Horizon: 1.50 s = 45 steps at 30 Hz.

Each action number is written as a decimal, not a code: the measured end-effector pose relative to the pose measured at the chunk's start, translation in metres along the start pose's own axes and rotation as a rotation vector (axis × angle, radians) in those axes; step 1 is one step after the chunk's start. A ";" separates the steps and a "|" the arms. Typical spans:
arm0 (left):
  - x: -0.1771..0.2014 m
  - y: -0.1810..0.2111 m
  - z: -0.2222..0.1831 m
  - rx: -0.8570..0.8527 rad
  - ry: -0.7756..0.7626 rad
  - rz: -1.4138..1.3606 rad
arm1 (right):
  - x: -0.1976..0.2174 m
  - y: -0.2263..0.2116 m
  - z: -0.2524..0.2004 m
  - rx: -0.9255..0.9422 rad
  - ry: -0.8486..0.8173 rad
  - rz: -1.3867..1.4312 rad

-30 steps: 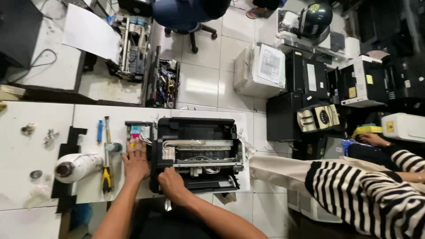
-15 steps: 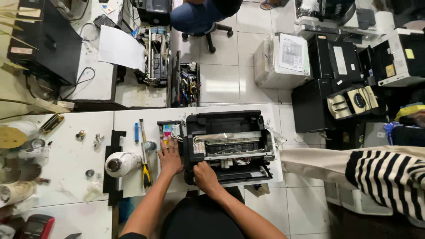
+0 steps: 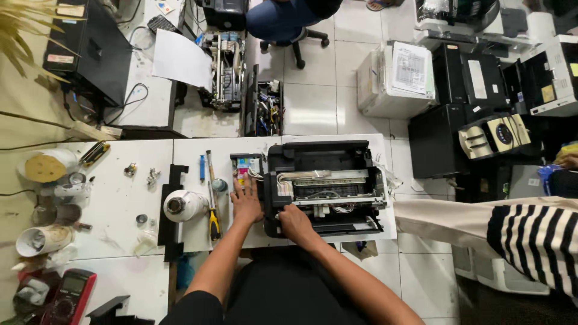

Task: The person works on a disassembled printer on a cluttered workbench, repeatedly inserting and removing a multi-colored ink cartridge assembly and adjusting internal components. They use a cloth to wipe parts inside the printer and handle a small plastic bag containing a component. The task appears to be maintenance or repair of the printer's ink delivery system.

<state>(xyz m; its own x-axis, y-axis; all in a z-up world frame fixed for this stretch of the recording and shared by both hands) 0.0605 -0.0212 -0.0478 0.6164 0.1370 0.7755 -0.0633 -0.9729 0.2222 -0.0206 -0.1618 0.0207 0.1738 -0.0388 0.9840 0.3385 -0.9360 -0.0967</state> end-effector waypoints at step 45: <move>-0.014 -0.006 0.002 -0.038 0.028 -0.040 | -0.034 0.002 0.015 -0.145 -0.052 0.169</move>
<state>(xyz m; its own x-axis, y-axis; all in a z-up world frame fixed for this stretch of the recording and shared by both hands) 0.0541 -0.0176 -0.0615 0.5968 0.1816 0.7816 -0.0690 -0.9589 0.2754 -0.0118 -0.1569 -0.0152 0.2656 -0.1846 0.9463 0.1648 -0.9584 -0.2332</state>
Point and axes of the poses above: each hand's wrist, its own z-axis towards the middle knuckle, its own x-axis out of the back of the hand, y = z × x, the point moved 7 cm from there along z, towards the middle knuckle, and after that the axes turned 15 degrees about -z, right-handed, at the moved point
